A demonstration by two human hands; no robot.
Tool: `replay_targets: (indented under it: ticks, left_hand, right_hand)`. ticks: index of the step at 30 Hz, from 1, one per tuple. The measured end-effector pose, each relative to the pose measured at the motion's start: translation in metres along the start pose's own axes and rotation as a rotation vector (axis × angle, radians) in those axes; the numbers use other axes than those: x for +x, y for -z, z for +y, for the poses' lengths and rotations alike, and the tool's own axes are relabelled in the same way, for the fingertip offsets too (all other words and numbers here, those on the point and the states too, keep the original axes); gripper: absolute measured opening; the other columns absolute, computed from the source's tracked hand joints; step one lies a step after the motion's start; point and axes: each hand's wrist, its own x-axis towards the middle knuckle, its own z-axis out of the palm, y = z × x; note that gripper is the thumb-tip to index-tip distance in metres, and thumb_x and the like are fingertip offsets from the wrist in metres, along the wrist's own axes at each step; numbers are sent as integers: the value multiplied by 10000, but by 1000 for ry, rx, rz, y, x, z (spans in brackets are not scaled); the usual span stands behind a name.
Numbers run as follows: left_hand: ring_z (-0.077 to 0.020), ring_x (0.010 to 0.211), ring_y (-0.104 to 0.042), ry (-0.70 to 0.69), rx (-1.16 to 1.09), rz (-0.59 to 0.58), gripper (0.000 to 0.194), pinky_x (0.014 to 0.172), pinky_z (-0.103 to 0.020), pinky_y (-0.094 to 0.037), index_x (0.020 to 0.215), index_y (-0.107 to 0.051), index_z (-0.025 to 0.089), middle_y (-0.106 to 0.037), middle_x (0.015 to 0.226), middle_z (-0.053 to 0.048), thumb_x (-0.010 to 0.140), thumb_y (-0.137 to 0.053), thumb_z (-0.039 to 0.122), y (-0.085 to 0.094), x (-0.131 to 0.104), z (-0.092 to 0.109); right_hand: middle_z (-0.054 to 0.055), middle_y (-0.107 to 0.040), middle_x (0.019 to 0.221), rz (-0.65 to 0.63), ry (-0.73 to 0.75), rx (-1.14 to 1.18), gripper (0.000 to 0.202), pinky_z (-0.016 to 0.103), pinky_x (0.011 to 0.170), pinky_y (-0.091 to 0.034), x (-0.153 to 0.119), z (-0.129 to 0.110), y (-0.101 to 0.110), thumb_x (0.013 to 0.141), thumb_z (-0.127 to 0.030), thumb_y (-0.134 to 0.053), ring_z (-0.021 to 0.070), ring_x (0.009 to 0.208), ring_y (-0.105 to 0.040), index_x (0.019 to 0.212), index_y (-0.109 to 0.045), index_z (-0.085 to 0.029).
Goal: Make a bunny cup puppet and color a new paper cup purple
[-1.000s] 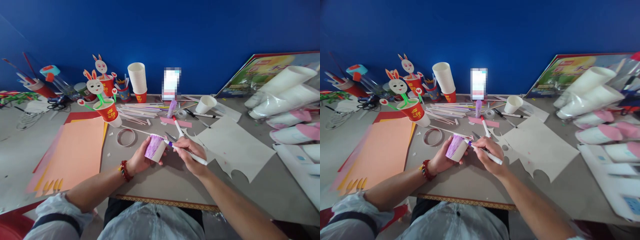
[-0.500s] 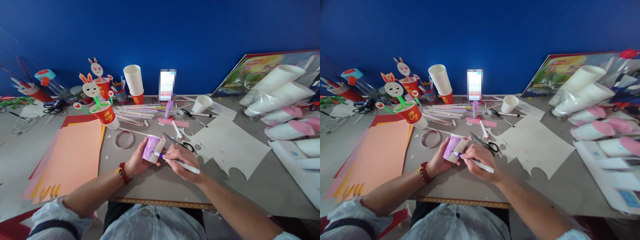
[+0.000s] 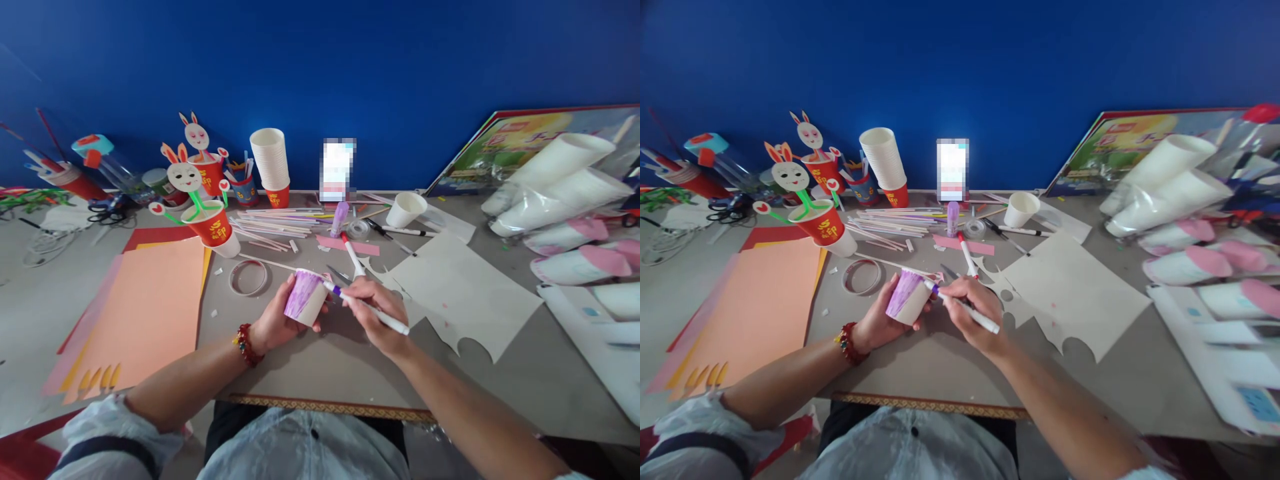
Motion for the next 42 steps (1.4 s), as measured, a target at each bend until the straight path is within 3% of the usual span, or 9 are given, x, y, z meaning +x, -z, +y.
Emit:
replay_targets:
  ticks: [4, 6, 10, 14, 23, 28, 34, 39, 42]
  left_hand:
    - [-227, 767, -704, -4, 24, 27, 633, 632, -299, -537, 1328, -625, 130, -749, 1008, -140, 942, -504, 616, 2, -1, -2]
    - [-236, 801, -707, -32, 36, 19, 661, 702, -322, -541, 1361, -606, 150, -752, 1002, -135, 922, -529, 639, 3, -3, -3]
    - [-261, 933, -704, -74, 13, -18, 612, 813, -385, -552, 1378, -598, 180, -718, 1184, -146, 915, -592, 581, 3, -3, -3]
    - [-296, 1046, -692, -4, -81, -41, 553, 881, -424, -547, 1348, -615, 144, -718, 1197, -158, 964, -531, 534, 2, -1, -1]
    - [-228, 878, -697, -48, 42, 61, 496, 691, -309, -558, 1264, -660, 131, -735, 1068, -138, 954, -569, 507, 0, -2, -2]
    - [-225, 813, -701, -57, 76, 150, 537, 721, -306, -541, 1163, -700, 118, -749, 930, -126, 866, -674, 564, 1, -1, -5]
    - [-214, 774, -682, -96, 121, 105, 576, 663, -299, -531, 1242, -676, 147, -739, 987, -121, 854, -681, 573, -1, 0, -6]
    - [-211, 768, -687, -80, 119, 142, 554, 695, -298, -526, 1161, -696, 122, -738, 887, -107, 847, -687, 580, -1, 0, -6]
    - [-217, 770, -695, -74, 113, 166, 567, 678, -296, -524, 1148, -695, 125, -745, 895, -111, 821, -713, 588, 0, 0, -6]
  right_hand:
    - [-1, -665, 709, -214, 127, 145, 209, 305, 587, -493, 1, -10, -4, 865, -69, -599, 156, 628, -606, 959, -685, -235]
    - [2, -663, 708, -187, 114, 173, 215, 306, 576, -487, -2, -13, -3, 874, -80, -599, 160, 628, -603, 990, -687, -238]
    - [8, -681, 761, -55, -80, 193, 209, 295, 566, -504, -12, -8, 4, 945, -158, -577, 161, 649, -643, 1111, -662, -254]
    - [47, -735, 892, -160, -60, 164, 251, 324, 644, -546, -12, -6, 4, 946, -170, -588, 188, 768, -696, 1173, -661, -247]
    - [50, -712, 885, -82, -13, 8, 214, 330, 711, -548, 0, -10, -6, 881, -83, -622, 184, 795, -679, 1020, -707, -221]
    - [24, -718, 777, -232, 114, 23, 232, 325, 623, -524, 0, -14, -12, 847, -54, -609, 173, 668, -632, 972, -701, -227]
    - [31, -713, 817, -134, 55, 11, 218, 335, 684, -539, 1, -12, -6, 878, -78, -609, 182, 741, -663, 1010, -696, -227]
    - [23, -711, 786, -257, 39, 21, 175, 322, 644, -518, -2, -9, -8, 879, -101, -599, 170, 687, -639, 957, -695, -226]
    - [11, -704, 745, -254, 56, 14, 169, 305, 601, -496, -3, -10, -8, 868, -102, -597, 160, 639, -620, 933, -691, -227]
